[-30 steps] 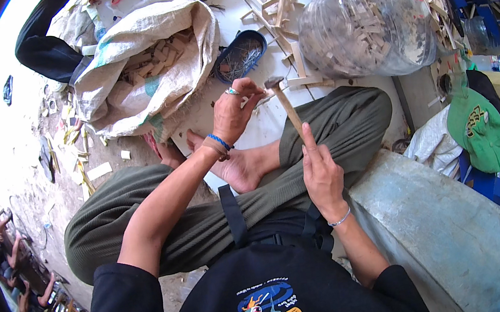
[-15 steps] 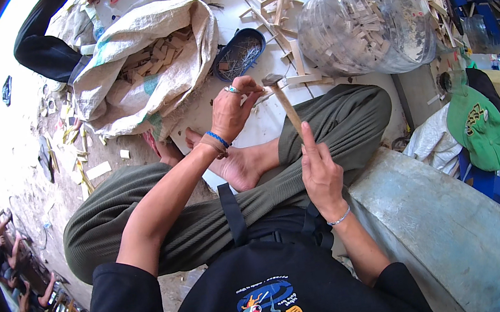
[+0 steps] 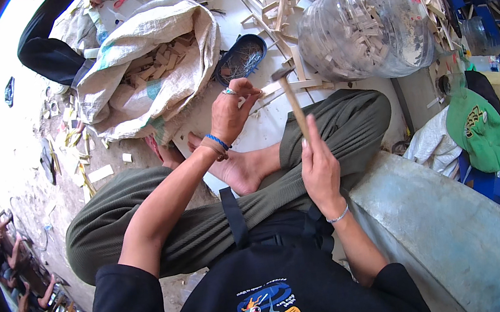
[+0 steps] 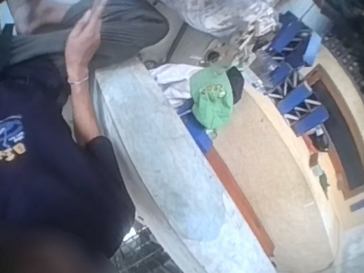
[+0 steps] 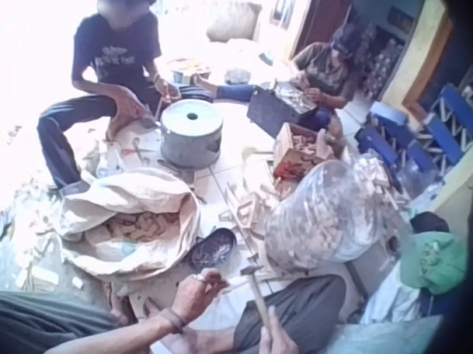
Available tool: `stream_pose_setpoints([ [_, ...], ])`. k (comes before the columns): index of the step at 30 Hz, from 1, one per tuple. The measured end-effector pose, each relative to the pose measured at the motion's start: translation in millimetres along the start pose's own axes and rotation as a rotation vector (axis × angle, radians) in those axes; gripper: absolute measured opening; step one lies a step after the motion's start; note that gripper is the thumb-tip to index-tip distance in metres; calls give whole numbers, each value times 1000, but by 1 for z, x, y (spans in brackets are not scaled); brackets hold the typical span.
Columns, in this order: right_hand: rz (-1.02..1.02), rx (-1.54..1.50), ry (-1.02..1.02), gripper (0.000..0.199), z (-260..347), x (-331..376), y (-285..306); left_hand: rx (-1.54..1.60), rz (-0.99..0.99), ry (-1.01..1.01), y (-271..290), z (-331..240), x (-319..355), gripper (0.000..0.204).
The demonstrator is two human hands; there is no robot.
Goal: The person sits on the floor and repeatedly picks small wooden pieces from a sack, inserts a nail into each piece, and taps the nail with a hammer. The person places the finished pieces into a nearby plastic container.
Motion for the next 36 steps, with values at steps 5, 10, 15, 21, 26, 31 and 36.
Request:
stream_pose_setpoints([
  [5,84,-113,-374,48,-54,-43,-27,11,37,15,0,2,2,33],
  [10,236,-232,-454,48,-94,-82,-87,-82,29,-98,5,-3,0,38],
  [15,220,-332,-479,46,-105,-76,-105,-49,39,-70,7,-2,0,35],
  [21,141,-324,-469,45,-108,-74,-104,-49,35,4,9,-1,3,39],
  [26,124,-311,-446,43,-103,-74,-101,-18,31,-106,6,-5,1,37],
  [31,97,-327,-477,43,-102,-70,-102,58,56,29,-2,6,4,30],
  [36,95,-303,-442,43,-103,-72,-101,279,76,267,-12,17,7,24],
])
Point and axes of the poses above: each hand's wrist, its own x-axis away from the middle knuckle, its own y-axis out of the back of the hand, z = x × y, the point moved 7 cm from there along -x, towards the middle knuckle, and after that the axes turned 12 degrees about y, right-handed, at the moved point
